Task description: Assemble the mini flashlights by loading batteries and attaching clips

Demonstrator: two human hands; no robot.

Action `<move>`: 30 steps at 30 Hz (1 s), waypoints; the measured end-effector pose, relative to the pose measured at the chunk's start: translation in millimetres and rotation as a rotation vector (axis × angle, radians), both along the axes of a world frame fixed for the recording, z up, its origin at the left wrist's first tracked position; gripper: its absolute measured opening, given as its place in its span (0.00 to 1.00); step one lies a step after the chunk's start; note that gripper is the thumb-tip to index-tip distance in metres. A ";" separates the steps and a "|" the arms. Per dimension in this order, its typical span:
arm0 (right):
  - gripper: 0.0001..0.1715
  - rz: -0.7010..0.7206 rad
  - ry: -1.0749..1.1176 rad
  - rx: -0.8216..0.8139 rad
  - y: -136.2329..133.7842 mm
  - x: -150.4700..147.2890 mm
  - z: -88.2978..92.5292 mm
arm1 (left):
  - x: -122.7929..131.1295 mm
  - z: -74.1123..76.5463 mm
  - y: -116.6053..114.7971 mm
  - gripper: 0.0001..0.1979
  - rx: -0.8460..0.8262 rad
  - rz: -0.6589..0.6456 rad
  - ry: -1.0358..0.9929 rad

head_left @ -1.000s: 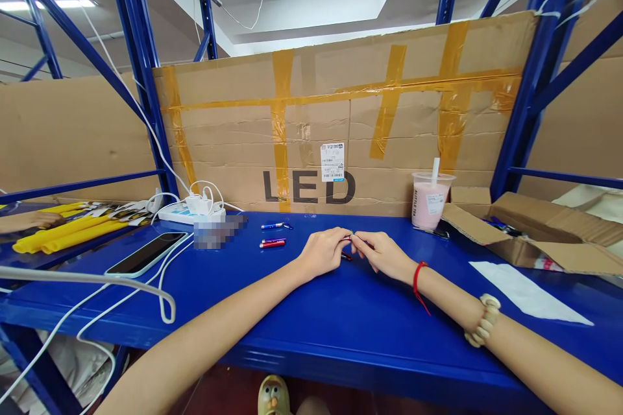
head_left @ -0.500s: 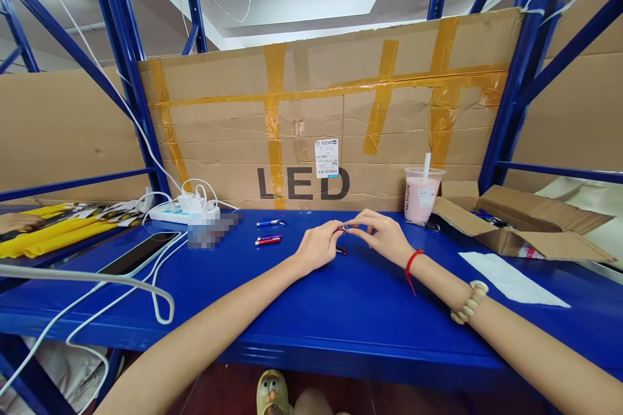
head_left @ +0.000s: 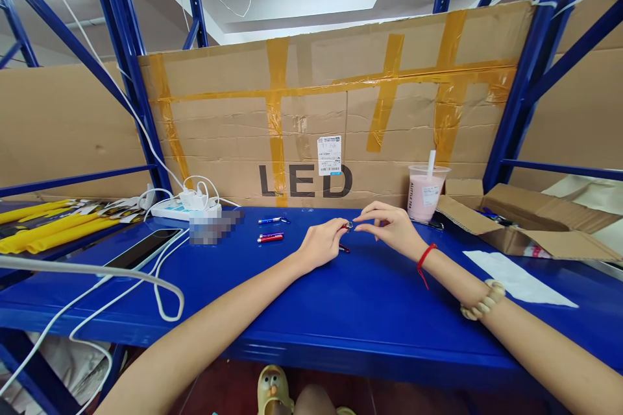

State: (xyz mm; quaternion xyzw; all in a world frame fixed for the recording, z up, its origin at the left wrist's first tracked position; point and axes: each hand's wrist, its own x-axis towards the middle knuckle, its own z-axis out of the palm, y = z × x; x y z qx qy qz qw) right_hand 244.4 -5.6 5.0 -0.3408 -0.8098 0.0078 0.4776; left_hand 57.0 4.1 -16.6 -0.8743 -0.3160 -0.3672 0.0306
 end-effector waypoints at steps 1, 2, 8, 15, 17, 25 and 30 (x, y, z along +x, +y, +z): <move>0.18 0.004 -0.007 0.002 0.1 0.1 -0.1 | -0.1 0.0 0.3 0.11 0.001 -0.003 0.009; 0.18 0.009 -0.016 0.002 0.4 0.0 -0.5 | -0.2 -0.1 0.5 0.11 0.001 -0.009 0.021; 0.15 0.018 -0.023 0.002 2.9 0.1 -3.3 | 0.0 0.4 -0.1 0.11 0.010 -0.010 0.064; 0.15 0.034 -0.016 -0.023 3.8 1.5 -3.5 | -0.4 3.0 -0.8 0.11 -0.026 0.005 0.124; 0.15 0.032 -0.015 -0.037 4.2 2.0 -3.7 | -0.5 3.5 -1.0 0.11 -0.033 0.004 0.129; 0.15 0.010 -0.053 -0.104 3.8 2.4 -1.6 | 0.0 3.9 -1.0 0.12 -0.051 0.008 0.151; 0.16 0.011 -0.037 -0.175 5.1 3.4 -2.3 | 0.6 3.0 0.6 0.12 -0.048 0.023 0.173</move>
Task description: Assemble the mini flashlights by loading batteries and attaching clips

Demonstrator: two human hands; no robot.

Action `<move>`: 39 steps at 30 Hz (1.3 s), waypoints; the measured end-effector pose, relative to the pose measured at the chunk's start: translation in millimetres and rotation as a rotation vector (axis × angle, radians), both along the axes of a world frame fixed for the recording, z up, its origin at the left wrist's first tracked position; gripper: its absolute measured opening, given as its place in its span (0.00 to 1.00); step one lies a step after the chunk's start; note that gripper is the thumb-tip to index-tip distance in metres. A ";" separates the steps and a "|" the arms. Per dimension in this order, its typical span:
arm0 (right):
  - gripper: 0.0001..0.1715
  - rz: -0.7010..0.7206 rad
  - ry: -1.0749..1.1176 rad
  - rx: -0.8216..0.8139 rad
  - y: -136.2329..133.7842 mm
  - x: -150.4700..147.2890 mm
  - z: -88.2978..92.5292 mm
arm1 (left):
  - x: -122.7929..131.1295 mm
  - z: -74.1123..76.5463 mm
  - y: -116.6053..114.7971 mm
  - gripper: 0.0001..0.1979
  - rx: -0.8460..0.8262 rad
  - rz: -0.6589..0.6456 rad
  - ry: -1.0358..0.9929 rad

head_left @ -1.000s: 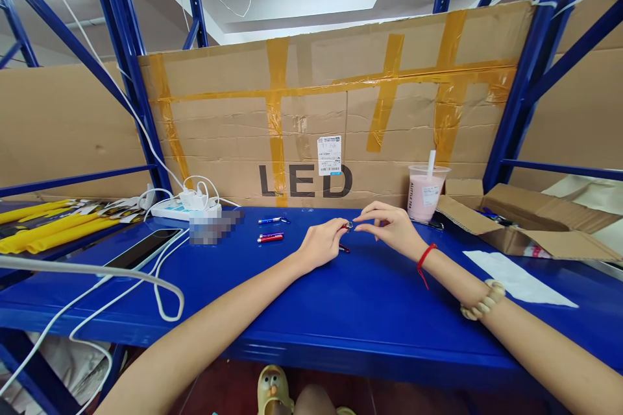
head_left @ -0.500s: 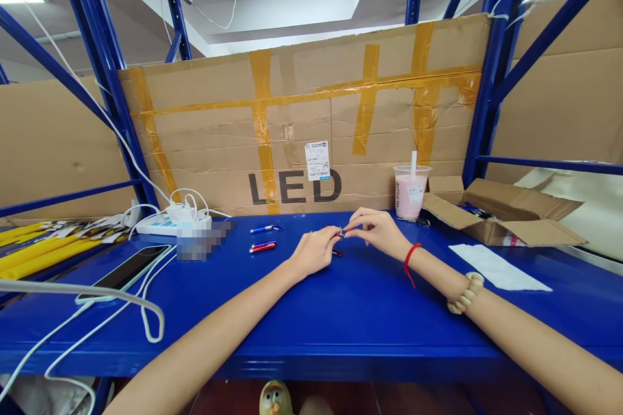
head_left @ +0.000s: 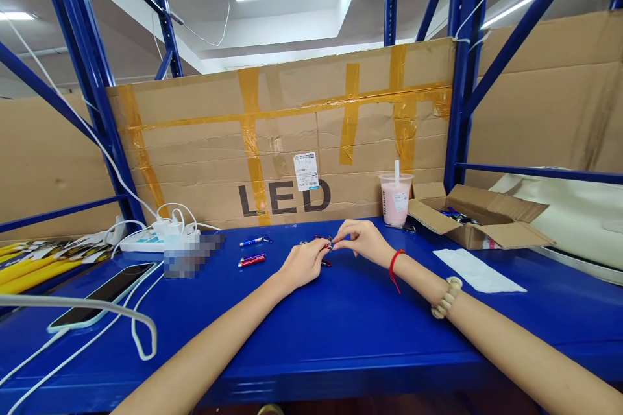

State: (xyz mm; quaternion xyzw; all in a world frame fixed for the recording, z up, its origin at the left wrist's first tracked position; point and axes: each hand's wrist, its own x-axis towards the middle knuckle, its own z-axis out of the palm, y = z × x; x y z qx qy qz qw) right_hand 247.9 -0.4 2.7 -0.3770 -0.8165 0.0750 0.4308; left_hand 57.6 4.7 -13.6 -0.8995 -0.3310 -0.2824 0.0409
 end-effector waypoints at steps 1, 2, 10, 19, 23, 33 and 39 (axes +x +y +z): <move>0.16 0.001 0.005 -0.009 0.6 0.4 -0.6 | 0.1 0.2 -0.1 0.12 -0.001 -0.002 0.005; 0.17 0.002 0.007 -0.015 1.3 0.7 -1.4 | 0.1 0.5 -0.3 0.12 -0.005 -0.005 0.007; 0.18 -0.013 0.002 -0.051 1.9 1.5 -3.7 | -0.4 0.9 -0.5 0.11 -0.006 -0.007 0.052; 0.14 -0.018 0.026 -0.097 1.2 -0.7 -6.4 | -1.0 1.6 0.0 0.11 -0.010 -0.018 0.062; 0.15 0.018 0.092 -0.133 2.3 -2.3 -8.1 | -1.4 2.6 -0.6 0.12 -0.027 -0.019 0.057; 0.16 0.031 0.179 -0.164 -0.5 -6.3 -7.7 | -0.8 1.2 0.3 0.12 -0.027 0.000 0.018; 0.18 0.030 0.184 -0.160 -1.5 -6.4 -7.2 | -0.5 2.9 -1.8 0.12 -0.058 0.002 0.006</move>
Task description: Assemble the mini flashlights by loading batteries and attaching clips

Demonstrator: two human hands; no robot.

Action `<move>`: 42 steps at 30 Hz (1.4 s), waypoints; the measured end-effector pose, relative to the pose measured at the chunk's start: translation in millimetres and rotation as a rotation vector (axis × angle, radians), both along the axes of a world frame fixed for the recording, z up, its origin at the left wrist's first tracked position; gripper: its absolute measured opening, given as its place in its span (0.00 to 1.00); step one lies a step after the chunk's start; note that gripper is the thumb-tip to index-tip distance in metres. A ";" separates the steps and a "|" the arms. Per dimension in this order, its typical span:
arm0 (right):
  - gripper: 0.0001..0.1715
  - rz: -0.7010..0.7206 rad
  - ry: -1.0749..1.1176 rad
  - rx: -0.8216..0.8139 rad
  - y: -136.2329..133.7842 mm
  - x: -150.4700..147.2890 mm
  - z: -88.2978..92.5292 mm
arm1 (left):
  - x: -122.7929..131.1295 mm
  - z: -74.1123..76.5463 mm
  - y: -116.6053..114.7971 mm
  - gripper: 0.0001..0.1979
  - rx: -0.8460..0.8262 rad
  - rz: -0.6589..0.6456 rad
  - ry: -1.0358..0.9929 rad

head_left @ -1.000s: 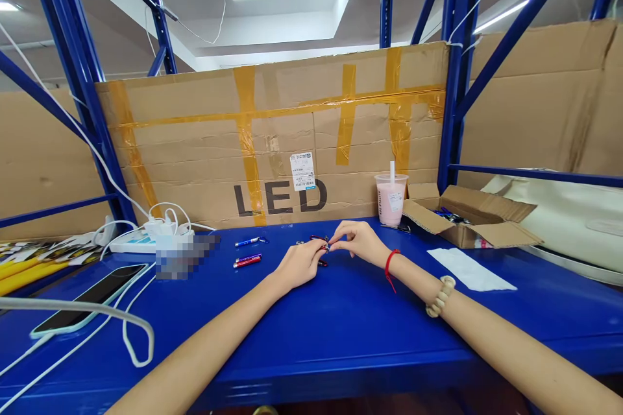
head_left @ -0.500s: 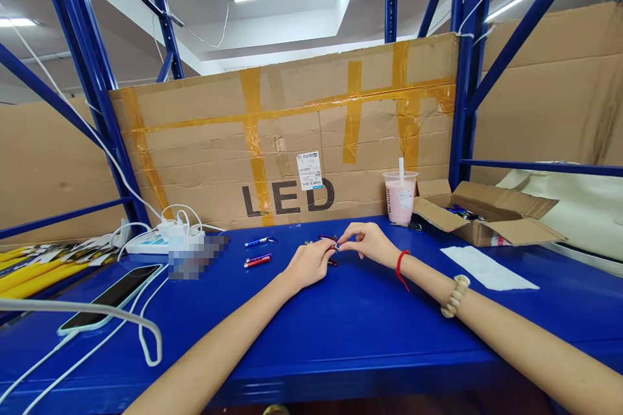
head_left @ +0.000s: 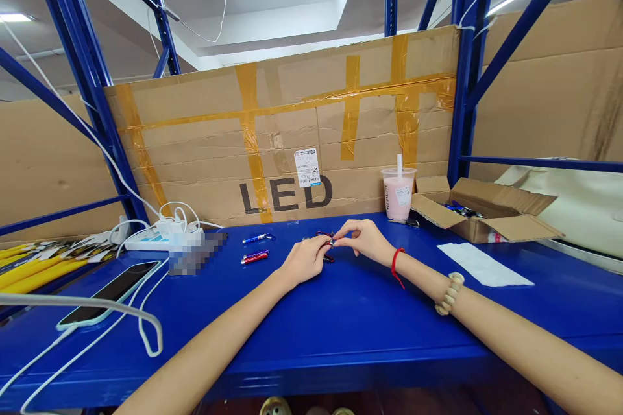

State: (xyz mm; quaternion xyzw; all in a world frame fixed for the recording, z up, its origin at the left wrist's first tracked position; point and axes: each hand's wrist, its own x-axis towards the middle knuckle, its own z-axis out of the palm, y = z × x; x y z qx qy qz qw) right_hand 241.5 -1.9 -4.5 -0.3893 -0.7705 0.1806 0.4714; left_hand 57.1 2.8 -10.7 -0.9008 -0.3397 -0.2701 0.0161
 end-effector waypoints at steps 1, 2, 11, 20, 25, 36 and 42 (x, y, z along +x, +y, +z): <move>0.17 0.001 0.004 -0.003 0.3 0.1 -0.4 | -0.1 -0.2 0.2 0.12 0.000 -0.001 -0.003; 0.17 0.003 0.007 -0.005 0.7 0.2 -0.8 | -0.2 -0.6 0.6 0.12 0.002 -0.003 -0.004; 0.14 0.005 0.020 -0.033 2.9 0.3 -2.9 | -1.0 -3.1 4.3 0.12 0.028 -0.005 0.009; 0.20 -0.014 0.045 -0.060 -1.1 -2.3 -0.4 | -0.7 -3.6 4.4 0.12 -0.002 -0.017 -0.039; 0.20 -0.012 0.056 -0.084 -1.6 -2.3 2.5 | -0.3 -2.3 2.7 0.12 0.001 -0.011 -0.051; 0.20 -0.017 0.045 -0.071 -0.6 -1.8 2.6 | -0.5 -1.6 1.2 0.11 -0.020 -0.026 -0.066; 0.21 -0.026 0.026 -0.065 -0.2 -1.0 1.3 | -0.3 -2.2 2.0 0.11 -0.019 -0.041 -0.069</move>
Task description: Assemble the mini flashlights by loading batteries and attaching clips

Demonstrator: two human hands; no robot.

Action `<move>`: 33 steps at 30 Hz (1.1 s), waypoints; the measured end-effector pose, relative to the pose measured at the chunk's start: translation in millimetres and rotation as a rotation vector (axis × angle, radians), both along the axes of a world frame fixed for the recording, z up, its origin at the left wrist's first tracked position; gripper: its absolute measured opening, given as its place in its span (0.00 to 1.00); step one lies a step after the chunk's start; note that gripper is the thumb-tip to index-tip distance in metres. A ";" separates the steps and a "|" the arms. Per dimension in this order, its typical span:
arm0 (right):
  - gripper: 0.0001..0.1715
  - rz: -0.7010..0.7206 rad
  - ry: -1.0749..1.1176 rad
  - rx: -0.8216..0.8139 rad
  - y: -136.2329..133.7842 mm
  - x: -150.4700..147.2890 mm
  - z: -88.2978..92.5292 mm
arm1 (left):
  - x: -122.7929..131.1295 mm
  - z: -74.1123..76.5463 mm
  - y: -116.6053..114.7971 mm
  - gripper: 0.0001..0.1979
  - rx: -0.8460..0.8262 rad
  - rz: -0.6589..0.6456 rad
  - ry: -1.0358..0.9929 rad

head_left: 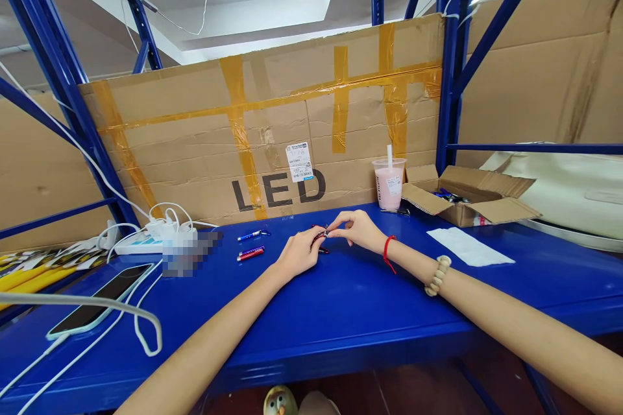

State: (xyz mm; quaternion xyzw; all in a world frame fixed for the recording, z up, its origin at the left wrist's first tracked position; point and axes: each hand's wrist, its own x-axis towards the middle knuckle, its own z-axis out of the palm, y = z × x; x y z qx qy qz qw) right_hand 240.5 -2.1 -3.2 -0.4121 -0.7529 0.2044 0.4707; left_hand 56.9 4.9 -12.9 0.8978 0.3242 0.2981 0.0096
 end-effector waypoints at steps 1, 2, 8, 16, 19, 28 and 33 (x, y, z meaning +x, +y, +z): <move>0.21 0.001 -0.003 0.002 0.1 0.3 0.1 | 0.1 0.0 0.1 0.11 -0.002 0.000 0.001; 0.21 0.003 -0.003 0.003 0.3 0.7 0.2 | 0.2 0.0 0.2 0.11 -0.005 -0.001 0.001; 0.23 0.023 0.031 -0.006 3.9 2.2 -0.3 | 0.1 1.7 -0.9 0.11 -0.009 0.018 0.032; 0.22 0.028 0.057 -0.002 2.6 1.6 -0.3 | 0.5 3.1 -1.5 0.10 -0.044 0.026 0.049; 0.20 0.033 0.044 0.001 2.4 2.6 -0.1 | 0.4 3.6 -1.6 0.10 -0.057 0.020 0.057; 0.19 0.054 0.042 0.007 5.8 4.9 -4.2 | 0.3 3.3 -1.5 0.08 -0.061 0.013 0.061; 0.20 0.032 0.029 -0.015 2.6 3.1 -1.1 | -0.3 2.8 -1.6 0.08 -0.041 0.010 0.047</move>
